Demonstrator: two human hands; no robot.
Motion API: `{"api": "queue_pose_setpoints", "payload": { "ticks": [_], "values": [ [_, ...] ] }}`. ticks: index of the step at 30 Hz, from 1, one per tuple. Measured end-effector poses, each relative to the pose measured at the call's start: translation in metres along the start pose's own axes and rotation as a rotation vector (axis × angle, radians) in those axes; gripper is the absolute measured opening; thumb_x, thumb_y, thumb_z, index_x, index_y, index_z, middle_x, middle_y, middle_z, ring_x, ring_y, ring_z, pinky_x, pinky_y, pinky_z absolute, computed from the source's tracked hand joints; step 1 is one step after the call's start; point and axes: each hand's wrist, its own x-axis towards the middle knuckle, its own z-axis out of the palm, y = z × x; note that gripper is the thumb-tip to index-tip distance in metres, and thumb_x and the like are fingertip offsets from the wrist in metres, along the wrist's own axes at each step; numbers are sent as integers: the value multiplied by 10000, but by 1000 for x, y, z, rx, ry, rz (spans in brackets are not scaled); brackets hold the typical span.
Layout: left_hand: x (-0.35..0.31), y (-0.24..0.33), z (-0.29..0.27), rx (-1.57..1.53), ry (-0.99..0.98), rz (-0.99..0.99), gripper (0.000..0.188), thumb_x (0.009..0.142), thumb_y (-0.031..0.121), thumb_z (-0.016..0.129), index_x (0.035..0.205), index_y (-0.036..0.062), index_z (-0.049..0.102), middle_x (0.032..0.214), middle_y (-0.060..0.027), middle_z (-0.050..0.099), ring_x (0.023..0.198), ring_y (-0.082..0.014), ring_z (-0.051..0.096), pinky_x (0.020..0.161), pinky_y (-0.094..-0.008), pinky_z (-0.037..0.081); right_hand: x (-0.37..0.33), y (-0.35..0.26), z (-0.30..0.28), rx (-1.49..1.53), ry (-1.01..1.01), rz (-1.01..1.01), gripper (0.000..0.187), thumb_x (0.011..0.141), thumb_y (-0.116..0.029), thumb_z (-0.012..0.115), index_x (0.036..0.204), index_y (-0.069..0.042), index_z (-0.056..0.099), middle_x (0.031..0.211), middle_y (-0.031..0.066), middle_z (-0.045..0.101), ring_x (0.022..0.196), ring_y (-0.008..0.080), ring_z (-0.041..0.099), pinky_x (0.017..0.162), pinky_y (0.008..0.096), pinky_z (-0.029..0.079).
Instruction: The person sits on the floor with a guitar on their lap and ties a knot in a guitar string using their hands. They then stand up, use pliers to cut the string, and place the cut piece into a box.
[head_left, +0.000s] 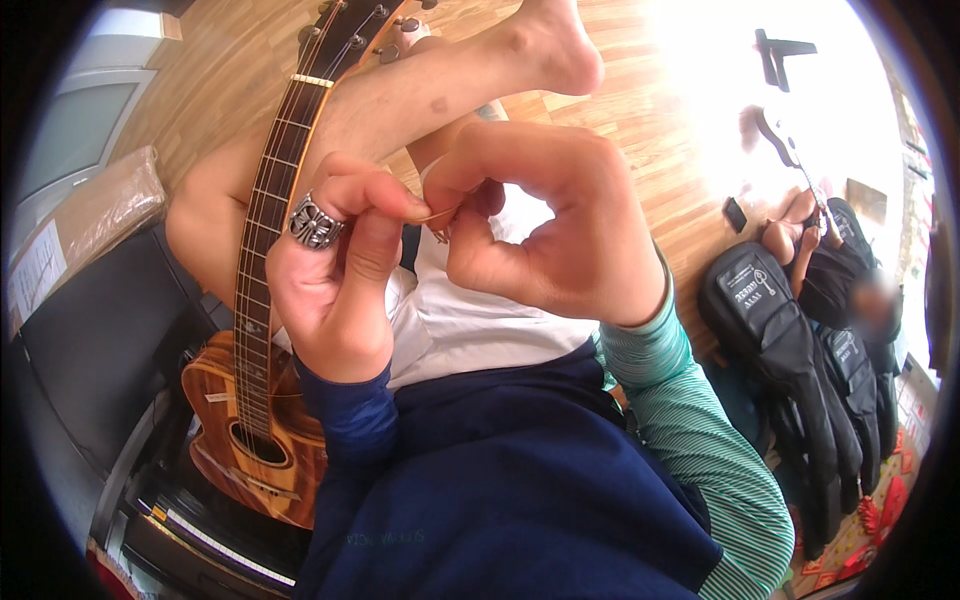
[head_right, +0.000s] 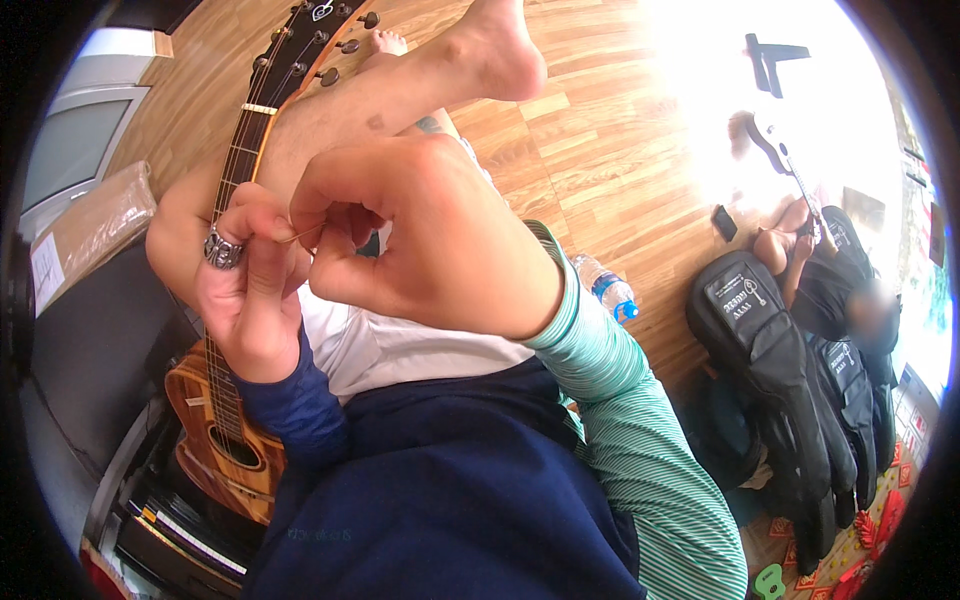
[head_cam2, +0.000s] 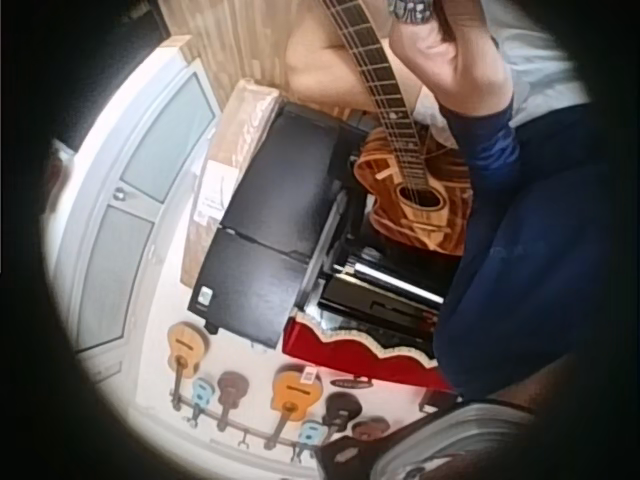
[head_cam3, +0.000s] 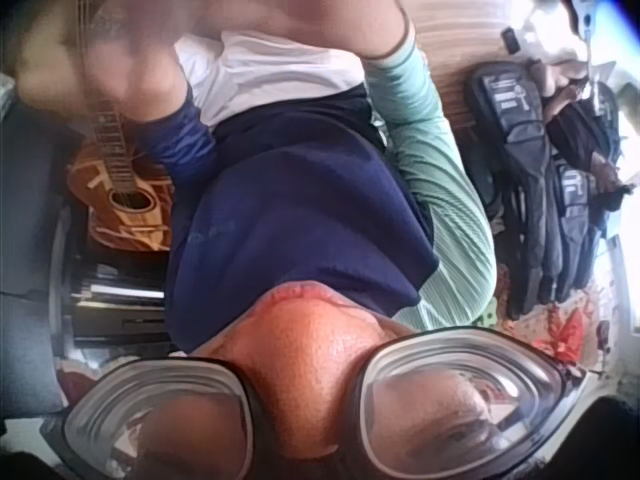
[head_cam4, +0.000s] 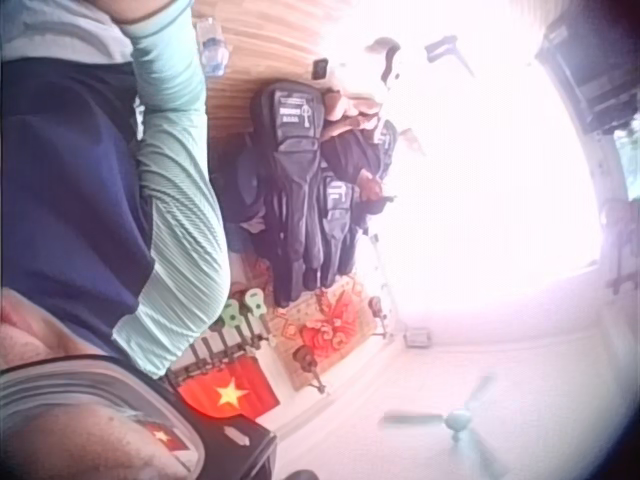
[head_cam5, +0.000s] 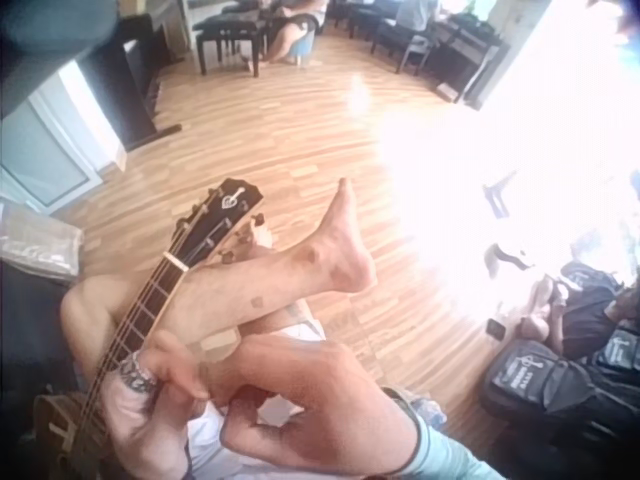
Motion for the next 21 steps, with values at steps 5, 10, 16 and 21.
{"api": "queue_pose_setpoints", "payload": {
  "ticks": [5,10,16,21],
  "values": [
    [-7,-24,-13,50,122,-20,42,948,61,529,925,46,561,884,9,469,593,-20,355,530,-177,241,0,11,1,441,-96,213,88,778,11,561,852,28,607,741,43,623,681,103,600,641,233,486],
    [5,4,8,95,132,-63,62,954,92,541,928,42,567,861,26,477,624,-20,377,544,-175,274,-1,24,4,925,-235,434,106,862,-24,571,942,41,596,799,95,666,716,119,638,666,237,518],
    [5,4,11,185,221,8,90,950,64,522,916,19,593,862,6,514,672,-47,454,603,-183,352,-1,27,11,941,-202,484,112,892,-34,564,962,44,603,833,111,675,772,148,655,703,256,535],
    [4,-10,-12,184,60,46,119,917,-20,508,930,-10,625,865,-44,549,719,-98,557,637,-226,448,-4,30,16,809,-69,408,91,859,-26,582,917,39,608,823,110,658,756,155,632,709,275,519]
  ]
}}
